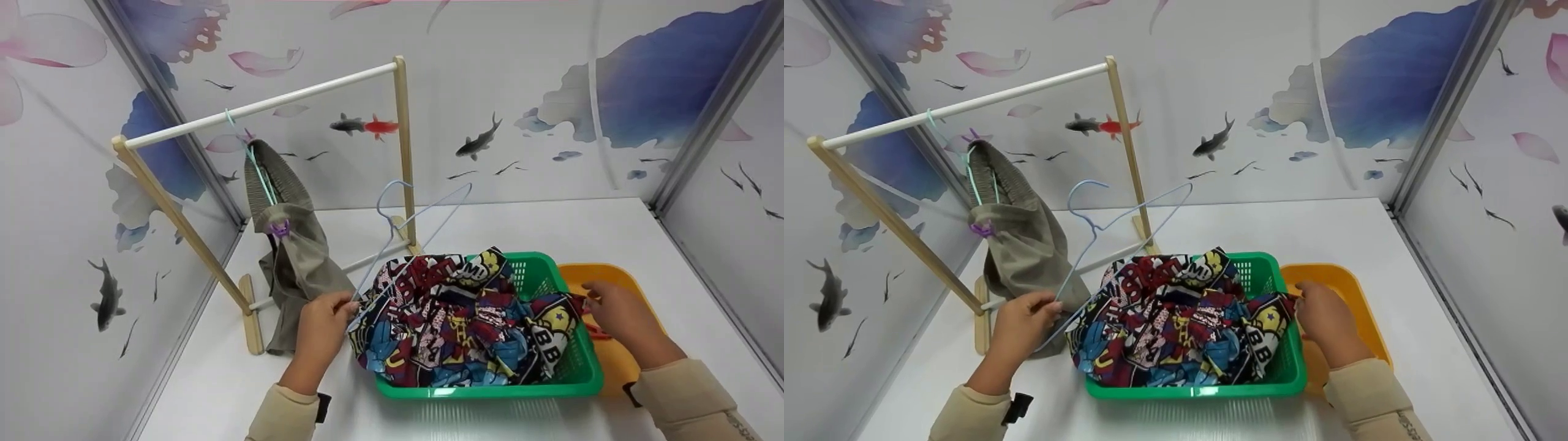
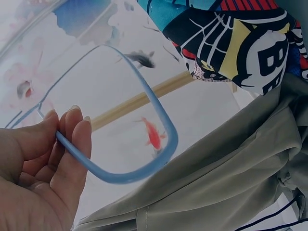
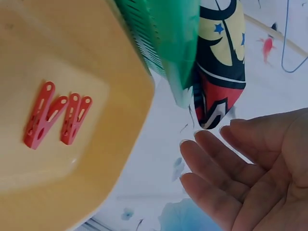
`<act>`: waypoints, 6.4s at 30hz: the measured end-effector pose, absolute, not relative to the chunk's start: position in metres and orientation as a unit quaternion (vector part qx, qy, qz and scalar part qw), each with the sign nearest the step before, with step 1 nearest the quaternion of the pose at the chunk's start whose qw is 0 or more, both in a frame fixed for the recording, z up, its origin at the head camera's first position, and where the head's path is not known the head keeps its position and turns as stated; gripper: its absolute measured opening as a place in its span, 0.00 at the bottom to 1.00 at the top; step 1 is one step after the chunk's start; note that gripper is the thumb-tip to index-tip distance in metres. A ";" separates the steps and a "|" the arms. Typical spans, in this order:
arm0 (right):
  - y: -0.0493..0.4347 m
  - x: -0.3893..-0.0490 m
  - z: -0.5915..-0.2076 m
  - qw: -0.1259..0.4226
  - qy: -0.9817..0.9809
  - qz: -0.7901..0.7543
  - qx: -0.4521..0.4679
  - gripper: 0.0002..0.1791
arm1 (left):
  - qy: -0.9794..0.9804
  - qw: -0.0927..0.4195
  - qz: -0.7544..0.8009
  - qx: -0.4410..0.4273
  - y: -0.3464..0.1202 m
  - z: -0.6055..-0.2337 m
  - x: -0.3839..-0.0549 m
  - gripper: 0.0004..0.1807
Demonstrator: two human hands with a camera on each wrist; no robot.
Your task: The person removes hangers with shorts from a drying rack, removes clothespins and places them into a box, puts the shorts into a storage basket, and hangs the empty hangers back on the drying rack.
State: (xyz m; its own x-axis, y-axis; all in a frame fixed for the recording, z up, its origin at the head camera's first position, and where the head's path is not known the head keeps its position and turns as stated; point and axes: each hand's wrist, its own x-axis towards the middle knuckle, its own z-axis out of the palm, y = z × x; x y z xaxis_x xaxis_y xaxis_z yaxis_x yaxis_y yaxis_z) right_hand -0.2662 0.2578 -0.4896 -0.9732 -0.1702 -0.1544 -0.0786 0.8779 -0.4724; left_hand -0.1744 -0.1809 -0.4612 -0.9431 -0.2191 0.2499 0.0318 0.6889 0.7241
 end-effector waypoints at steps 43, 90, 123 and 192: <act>0.267 -0.250 -0.514 0.166 0.943 -0.275 -0.083 0.21 | -0.773 0.144 -0.608 0.110 -0.174 -0.448 -0.145 0.09; 0.262 -0.249 -0.514 0.183 0.935 -0.302 -0.035 0.22 | -0.652 0.159 -0.733 0.111 -0.134 -0.446 -0.251 0.03; 0.261 -0.248 -0.517 0.174 0.935 -0.308 -0.035 0.22 | -0.608 0.143 -0.764 0.164 -0.114 -0.405 -0.315 0.06; 0.263 -0.243 -0.519 0.161 0.932 -0.323 -0.027 0.22 | -0.610 0.113 -0.763 0.179 -0.107 -0.397 -0.361 0.05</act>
State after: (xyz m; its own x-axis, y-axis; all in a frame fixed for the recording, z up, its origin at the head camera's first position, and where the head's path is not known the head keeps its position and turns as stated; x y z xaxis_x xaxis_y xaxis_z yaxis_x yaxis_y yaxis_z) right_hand -0.2434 0.2630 -0.5189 -0.9467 -0.1548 -0.2824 0.0528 0.7905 -0.6102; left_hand -0.3610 -0.1068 -0.3969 -0.9103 -0.3910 -0.1357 -0.0465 -0.2292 0.9723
